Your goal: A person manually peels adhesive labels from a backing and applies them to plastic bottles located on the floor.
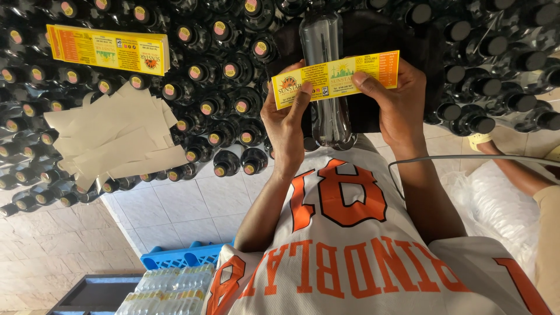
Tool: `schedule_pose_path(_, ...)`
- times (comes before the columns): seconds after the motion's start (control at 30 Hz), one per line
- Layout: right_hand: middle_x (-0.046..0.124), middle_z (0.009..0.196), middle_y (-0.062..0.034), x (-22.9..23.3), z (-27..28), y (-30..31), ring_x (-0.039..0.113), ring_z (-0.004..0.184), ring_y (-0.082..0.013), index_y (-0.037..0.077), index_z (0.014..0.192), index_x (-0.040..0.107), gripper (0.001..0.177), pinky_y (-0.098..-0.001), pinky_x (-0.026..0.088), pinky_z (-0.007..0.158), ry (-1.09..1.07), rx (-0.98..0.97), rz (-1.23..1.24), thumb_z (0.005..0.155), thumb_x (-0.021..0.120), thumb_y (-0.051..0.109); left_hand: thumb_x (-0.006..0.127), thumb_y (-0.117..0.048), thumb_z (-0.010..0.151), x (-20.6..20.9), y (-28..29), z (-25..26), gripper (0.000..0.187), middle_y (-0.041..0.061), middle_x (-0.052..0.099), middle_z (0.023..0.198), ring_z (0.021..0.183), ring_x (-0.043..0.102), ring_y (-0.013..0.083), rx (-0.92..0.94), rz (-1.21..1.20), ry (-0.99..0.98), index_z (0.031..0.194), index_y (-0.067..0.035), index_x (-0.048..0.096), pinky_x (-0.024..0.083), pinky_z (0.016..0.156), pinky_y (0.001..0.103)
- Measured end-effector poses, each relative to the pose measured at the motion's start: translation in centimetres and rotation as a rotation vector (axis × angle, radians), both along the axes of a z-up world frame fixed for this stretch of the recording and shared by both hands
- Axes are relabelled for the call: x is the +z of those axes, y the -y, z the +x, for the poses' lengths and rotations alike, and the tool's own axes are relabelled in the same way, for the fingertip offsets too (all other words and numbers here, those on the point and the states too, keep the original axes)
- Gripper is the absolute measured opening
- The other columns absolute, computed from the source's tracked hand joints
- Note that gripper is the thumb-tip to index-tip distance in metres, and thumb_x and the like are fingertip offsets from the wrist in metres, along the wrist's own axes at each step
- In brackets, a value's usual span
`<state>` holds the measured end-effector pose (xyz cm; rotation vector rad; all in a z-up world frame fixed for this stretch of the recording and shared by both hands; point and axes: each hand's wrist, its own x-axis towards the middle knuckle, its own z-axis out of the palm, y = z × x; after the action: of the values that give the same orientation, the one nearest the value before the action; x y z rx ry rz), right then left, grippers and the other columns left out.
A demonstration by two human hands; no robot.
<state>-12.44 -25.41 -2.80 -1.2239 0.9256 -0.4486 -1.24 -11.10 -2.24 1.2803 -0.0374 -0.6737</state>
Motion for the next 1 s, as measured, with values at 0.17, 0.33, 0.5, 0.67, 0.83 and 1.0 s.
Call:
schedule_pose_path(0.17, 0.079, 0.108, -0.0033, 0.0, 0.0, 0.0, 0.08, 0.106, -0.0192, 0.008, 0.11, 0.076, 0.017, -0.0275, 0.071, 0.093, -0.001, 0.012, -0.013, 0.099, 0.085, 0.016, 0.081, -0.031, 0.101, -0.2, 0.0, 0.0, 0.037, 0.005, 0.075, 0.13, 0.116, 0.07, 0.0167, 0.006, 0.022, -0.008, 0.132, -0.013, 0.074, 0.059, 0.096, 0.028)
schedule_pose_path(0.33, 0.078, 0.105, -0.0024, 0.4, 0.1, 0.0, 0.079, 0.103, -0.0179, 0.009, 0.108, 0.076, 0.015, -0.0268, 0.07, 0.091, -0.009, 0.015, -0.01, 0.098, 0.085, 0.016, 0.081, -0.031, 0.1, -0.2, 0.1, 0.0, 0.037, 0.005, 0.076, 0.131, 0.116, 0.071, 0.0165, 0.012, 0.045, 0.003, 0.132, -0.013, 0.074, 0.06, 0.096, 0.028)
schedule_pose_path(0.5, 0.079, 0.105, -0.0031, 0.4, 0.1, 0.1, 0.08, 0.105, -0.0191, 0.009, 0.108, 0.076, 0.014, -0.0265, 0.07, 0.09, -0.016, 0.023, -0.009, 0.099, 0.084, 0.016, 0.08, -0.031, 0.101, -0.5, 0.1, -0.1, 0.035, 0.005, 0.076, 0.131, 0.116, 0.072, 0.0168, 0.017, 0.038, 0.026, 0.131, -0.014, 0.074, 0.061, 0.095, 0.028)
schedule_pose_path(0.67, 0.077, 0.103, -0.0074, 1.1, 0.3, -0.3, 0.079, 0.098, -0.0183, 0.005, 0.108, 0.072, 0.018, -0.0223, 0.064, 0.076, -0.182, 0.117, -0.275, 0.108, 0.082, 0.02, 0.078, -0.033, 0.101, -1.0, 0.4, -0.4, 0.034, 0.004, 0.074, 0.117, 0.11, 0.075, 0.0179, 0.022, 0.153, 0.137, 0.128, -0.013, 0.072, 0.07, 0.088, 0.031)
schedule_pose_path(0.83, 0.075, 0.102, -0.0212, 0.7, 0.5, -1.3, 0.075, 0.101, -0.0275, -0.001, 0.118, 0.073, 0.022, -0.04, 0.064, 0.085, -0.052, 0.082, -0.362, 0.11, 0.086, 0.014, 0.078, -0.026, 0.107, -2.1, 0.4, -0.9, 0.035, 0.006, 0.064, 0.13, 0.11, 0.067, 0.0133, 0.027, 0.19, 0.331, 0.137, -0.01, 0.07, 0.062, 0.101, 0.036)
schedule_pose_path(1.0, 0.073, 0.101, -0.0152, 0.1, 0.6, -1.2, 0.069, 0.102, -0.0183, 0.0, 0.115, 0.071, 0.021, -0.0372, 0.064, 0.083, -0.013, 0.071, -0.336, 0.109, 0.084, 0.016, 0.074, -0.019, 0.11, -1.6, 0.8, -1.0, 0.032, 0.007, 0.07, 0.128, 0.109, 0.068, 0.0123, 0.049, 0.102, 0.302, 0.14, -0.009, 0.071, 0.064, 0.094, 0.034)
